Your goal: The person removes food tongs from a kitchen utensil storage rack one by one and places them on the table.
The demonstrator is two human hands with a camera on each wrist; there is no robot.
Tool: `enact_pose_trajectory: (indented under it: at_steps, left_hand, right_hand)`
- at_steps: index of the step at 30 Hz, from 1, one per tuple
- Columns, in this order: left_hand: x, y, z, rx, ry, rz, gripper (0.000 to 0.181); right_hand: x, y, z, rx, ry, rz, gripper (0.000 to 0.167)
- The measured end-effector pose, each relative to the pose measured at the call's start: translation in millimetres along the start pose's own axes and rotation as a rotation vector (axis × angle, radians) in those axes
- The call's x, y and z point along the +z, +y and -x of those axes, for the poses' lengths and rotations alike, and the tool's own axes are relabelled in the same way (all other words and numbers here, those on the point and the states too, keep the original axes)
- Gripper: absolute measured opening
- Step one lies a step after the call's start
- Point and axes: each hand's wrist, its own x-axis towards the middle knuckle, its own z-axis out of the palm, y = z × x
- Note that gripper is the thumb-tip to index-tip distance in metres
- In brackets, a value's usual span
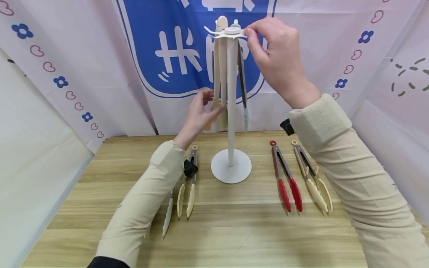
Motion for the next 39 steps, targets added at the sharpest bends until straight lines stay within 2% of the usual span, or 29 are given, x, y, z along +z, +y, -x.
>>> enact_pose_trajectory:
  at_steps: [8, 13, 14, 16, 20, 21, 25, 30, 39]
  left_hand:
    - [5.6, 4.5, -11.5, 0.005, 0.037, 0.029, 0.056]
    - [7.5, 8.6, -16.7, 0.016, 0.051, 0.081, 0.052]
    - [6.8, 14.1, -15.4, 0.011, 0.051, 0.087, 0.052]
    - [6.7, 16.8, -16.4, 0.015, 0.054, 0.094, 0.052]
    - [6.8, 22.8, -18.5, 0.018, 0.057, 0.086, 0.050]
    - [7.6, 19.7, -21.1, 0.025, 0.060, 0.085, 0.050]
    - [7.6, 23.1, -21.7, 0.026, 0.066, 0.081, 0.050]
    - [6.5, 24.9, -19.5, 0.063, 0.065, 0.086, 0.048]
    - [4.0, 27.6, -19.2, 0.111, 0.080, 0.034, 0.044]
  right_hand:
    - [-1, -2, -0.3, 0.025, -0.020, 0.003, 0.031]
    - [-1, -3, -0.5, 0.057, -0.042, 0.004, 0.031]
    - [-1, -3, -0.3, 0.045, -0.035, 0.005, 0.031]
    - [-1, -2, -0.1, 0.032, -0.026, 0.006, 0.031]
    - [1, 0, 0.3, -0.012, 0.005, 0.006, 0.031]
    - [1, 0, 0.2, -0.002, 0.004, 0.003, 0.031]
    - [1, -1, -0.2, 0.012, 0.001, -0.001, 0.031]
    - [-1, -2, 0.2, 0.024, -0.004, -0.002, 0.031]
    - [0, -2, 0.3, 0.021, -0.007, 0.002, 0.032]
